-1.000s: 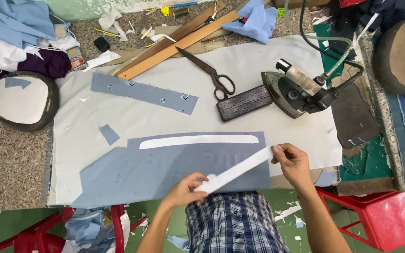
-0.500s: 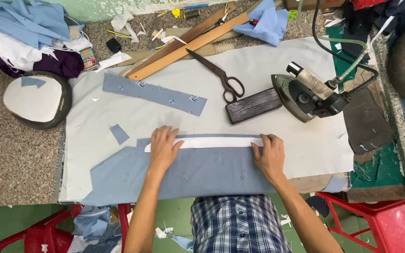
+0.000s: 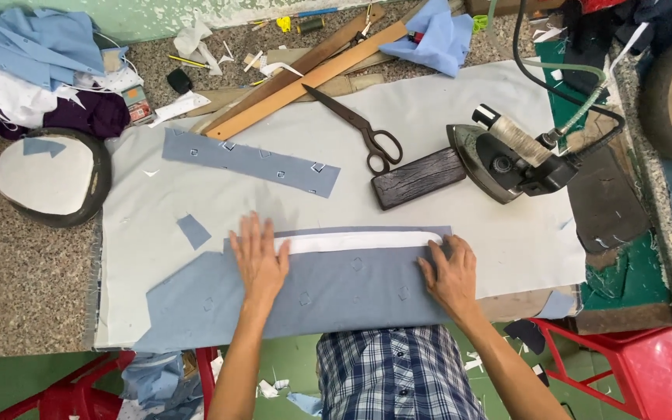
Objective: The person cuts a piece of light blue fabric using shears, then irons it on a work table. They repeatedly place a white paper pattern on the fabric, press it with an iron, and use a black rectangular pressing block to smooth the material.
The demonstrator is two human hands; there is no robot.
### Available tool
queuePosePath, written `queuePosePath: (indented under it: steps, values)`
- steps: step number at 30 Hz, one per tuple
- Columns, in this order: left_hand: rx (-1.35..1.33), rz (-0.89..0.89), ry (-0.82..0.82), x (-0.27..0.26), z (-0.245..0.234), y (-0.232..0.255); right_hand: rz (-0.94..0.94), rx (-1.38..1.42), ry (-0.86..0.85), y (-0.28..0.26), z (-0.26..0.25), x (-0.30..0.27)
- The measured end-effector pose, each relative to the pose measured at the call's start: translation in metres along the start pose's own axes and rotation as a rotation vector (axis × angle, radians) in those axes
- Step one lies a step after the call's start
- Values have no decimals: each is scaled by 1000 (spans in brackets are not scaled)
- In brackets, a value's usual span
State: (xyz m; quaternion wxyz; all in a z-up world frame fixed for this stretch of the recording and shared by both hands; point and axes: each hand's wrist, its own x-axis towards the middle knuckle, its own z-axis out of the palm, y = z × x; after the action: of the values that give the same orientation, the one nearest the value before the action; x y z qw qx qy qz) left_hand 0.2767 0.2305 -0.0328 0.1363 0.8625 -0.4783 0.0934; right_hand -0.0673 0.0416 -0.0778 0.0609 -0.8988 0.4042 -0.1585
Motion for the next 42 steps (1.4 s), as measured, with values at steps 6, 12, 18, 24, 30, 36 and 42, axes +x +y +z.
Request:
queuePosePath:
  steps: [6,12,18,24,30,36,42]
  values:
    - [-114,310,-188,1,25,22,-86,-34,2,-13,17,1]
    - [-5,233,-277,34,33,-11,-106,-69,-30,-13,24,-1]
    - [15,-32,-71,8,5,-26,-63,-68,-24,-11,28,-6]
    - [-35,82,-30,-63,4,0,-26,-63,-25,-12,27,-5]
    - [-69,102,-194,-59,-7,-7,-19,-65,14,-8,14,7]
    - [187,447,-213,-66,-78,-19,-226,-99,280,33,-94,106]
    - [149,811,-293,-55,-125,18,-264,-355,40,130,-80,219]
